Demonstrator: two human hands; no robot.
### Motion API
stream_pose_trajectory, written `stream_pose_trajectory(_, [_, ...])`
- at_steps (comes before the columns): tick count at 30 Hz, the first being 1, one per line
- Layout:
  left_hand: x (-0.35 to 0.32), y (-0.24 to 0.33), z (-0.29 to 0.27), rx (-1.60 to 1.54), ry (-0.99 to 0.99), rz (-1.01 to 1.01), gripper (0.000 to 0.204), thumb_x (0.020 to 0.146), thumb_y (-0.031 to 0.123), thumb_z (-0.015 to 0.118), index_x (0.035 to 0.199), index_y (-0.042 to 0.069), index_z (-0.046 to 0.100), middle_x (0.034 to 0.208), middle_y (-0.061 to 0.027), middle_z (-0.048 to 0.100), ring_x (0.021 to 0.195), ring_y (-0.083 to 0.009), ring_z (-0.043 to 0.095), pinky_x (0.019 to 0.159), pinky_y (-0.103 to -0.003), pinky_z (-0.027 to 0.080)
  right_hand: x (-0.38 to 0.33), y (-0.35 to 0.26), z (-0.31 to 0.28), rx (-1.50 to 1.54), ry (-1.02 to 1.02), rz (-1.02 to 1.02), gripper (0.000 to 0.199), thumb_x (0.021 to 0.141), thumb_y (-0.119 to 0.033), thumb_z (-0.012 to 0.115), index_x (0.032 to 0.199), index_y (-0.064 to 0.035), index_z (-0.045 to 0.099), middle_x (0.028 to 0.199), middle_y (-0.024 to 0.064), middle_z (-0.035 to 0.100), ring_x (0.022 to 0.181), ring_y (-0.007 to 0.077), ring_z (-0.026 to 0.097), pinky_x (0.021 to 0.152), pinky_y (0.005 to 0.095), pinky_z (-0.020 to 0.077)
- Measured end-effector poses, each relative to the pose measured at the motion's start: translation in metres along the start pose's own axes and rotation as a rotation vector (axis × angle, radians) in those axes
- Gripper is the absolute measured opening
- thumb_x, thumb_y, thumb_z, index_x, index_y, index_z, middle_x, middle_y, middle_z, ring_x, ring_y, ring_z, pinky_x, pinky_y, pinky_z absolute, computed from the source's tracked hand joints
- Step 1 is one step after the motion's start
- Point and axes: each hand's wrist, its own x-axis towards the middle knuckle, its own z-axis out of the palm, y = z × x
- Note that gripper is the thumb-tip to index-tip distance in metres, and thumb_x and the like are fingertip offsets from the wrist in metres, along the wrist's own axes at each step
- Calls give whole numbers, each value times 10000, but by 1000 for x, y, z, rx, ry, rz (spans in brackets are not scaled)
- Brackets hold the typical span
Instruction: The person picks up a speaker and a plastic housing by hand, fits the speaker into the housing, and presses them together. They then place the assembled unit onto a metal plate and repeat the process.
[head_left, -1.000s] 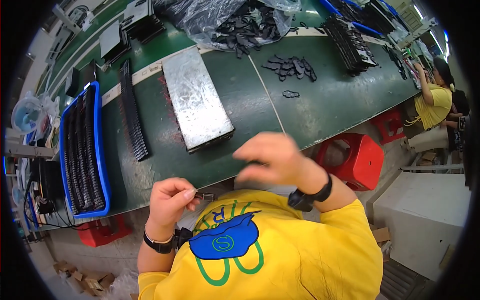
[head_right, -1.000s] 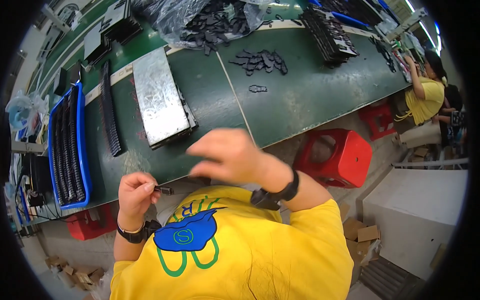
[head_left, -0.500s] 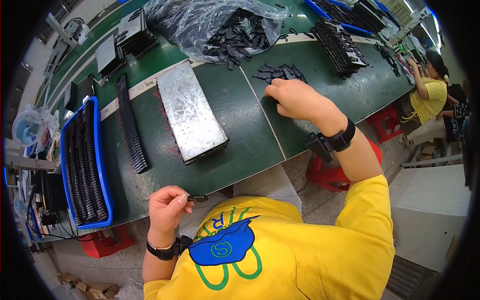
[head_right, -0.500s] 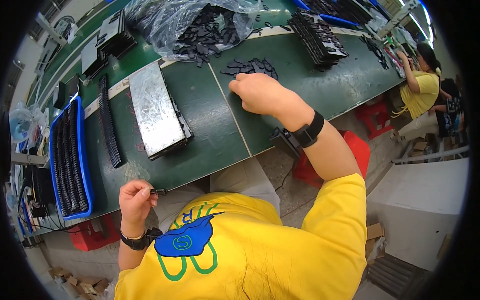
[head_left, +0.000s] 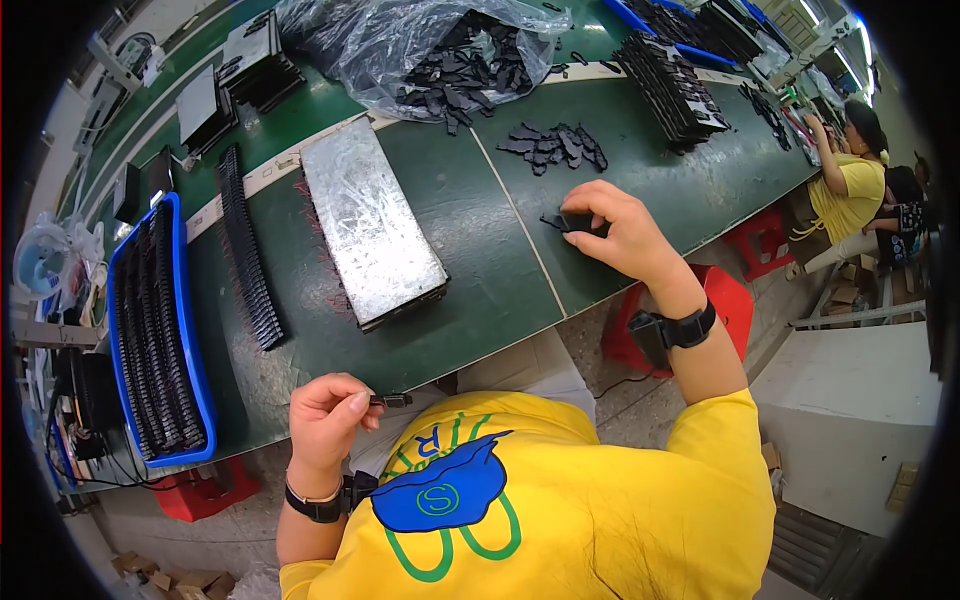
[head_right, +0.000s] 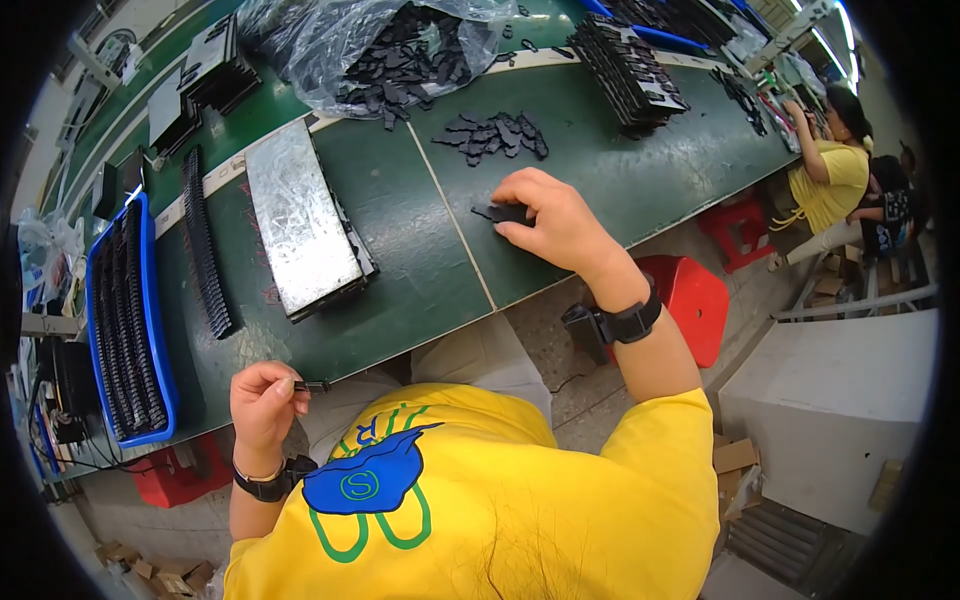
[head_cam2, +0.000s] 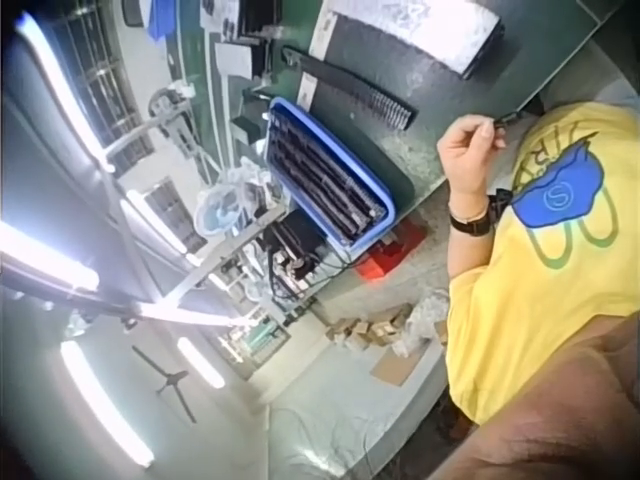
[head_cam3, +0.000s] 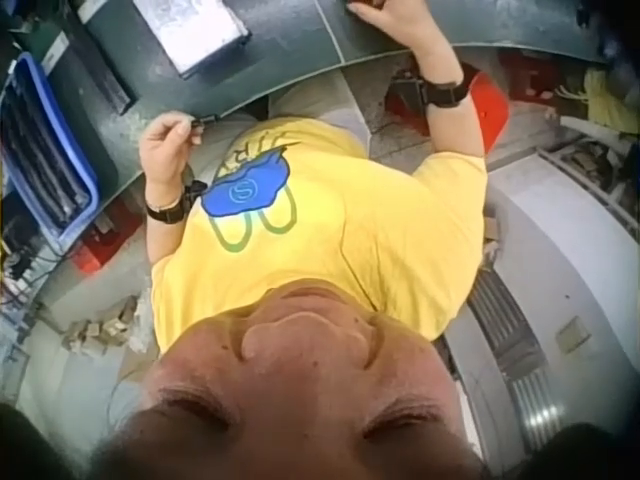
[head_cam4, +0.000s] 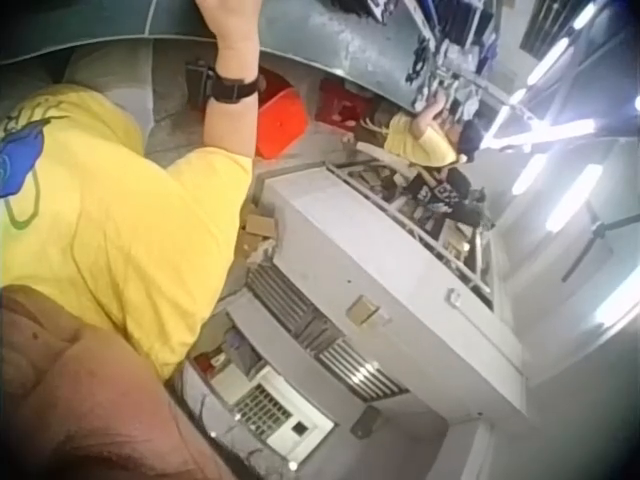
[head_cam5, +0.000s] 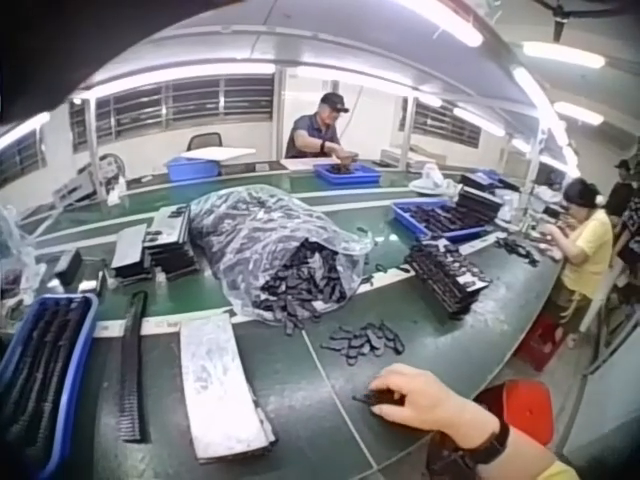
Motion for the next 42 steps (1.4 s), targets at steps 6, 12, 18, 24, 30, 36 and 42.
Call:
stream_pose_trajectory(6, [-4,3,2,42,49,-25,66,855,38,602,860,-22,630,763,-108,649,594,-138,606,546,-238,504,13,-1,-4,-186,-160,71,198,686,-48,689,871,-2,635,867,112,596,690,210,589,614,293,476])
stream_pose_trajectory(12, [3,10,10,-10,109,-142,94,867,82,614,884,-8,634,754,-96,659,572,-114,592,508,-218,477,23,-11,8,-390,-261,-35,241,660,-43,646,898,-8,635,785,146,582,666,252,585,629,297,485])
stream_pose_trajectory(18, [2,8,8,-104,152,-145,100,879,105,614,894,10,641,741,-67,659,570,-84,587,505,-201,469,-19,-34,37,98,125,210,262,716,24,627,977,15,608,837,86,635,710,165,596,674,273,485])
stream_pose_trajectory(24, [-2,10,12,20,205,-109,90,878,89,603,881,1,625,729,-88,661,545,-98,594,484,-212,478,-28,-108,61,341,-123,-178,291,700,49,672,982,18,608,916,95,653,785,179,617,681,267,489])
stream_pose_trajectory(30, [-6,9,23,129,230,-70,96,877,91,611,891,-1,637,731,-80,660,559,-90,595,499,-205,483,-21,-144,89,167,-142,-500,314,666,13,720,961,8,614,893,155,640,755,287,627,659,323,517])
stream_pose_trajectory(36, [-9,6,25,105,190,-95,115,886,101,604,913,-5,639,739,-83,661,585,-95,605,526,-209,497,-27,-152,106,38,-97,-551,293,667,5,716,940,16,609,880,157,644,752,310,637,655,359,531])
stream_pose_trajectory(42, [-11,4,22,4,137,-105,141,906,131,593,924,6,657,753,-55,660,612,-75,599,556,-205,503,-28,-154,108,-13,-134,-520,293,664,13,711,937,28,606,885,155,646,757,304,648,648,354,535])
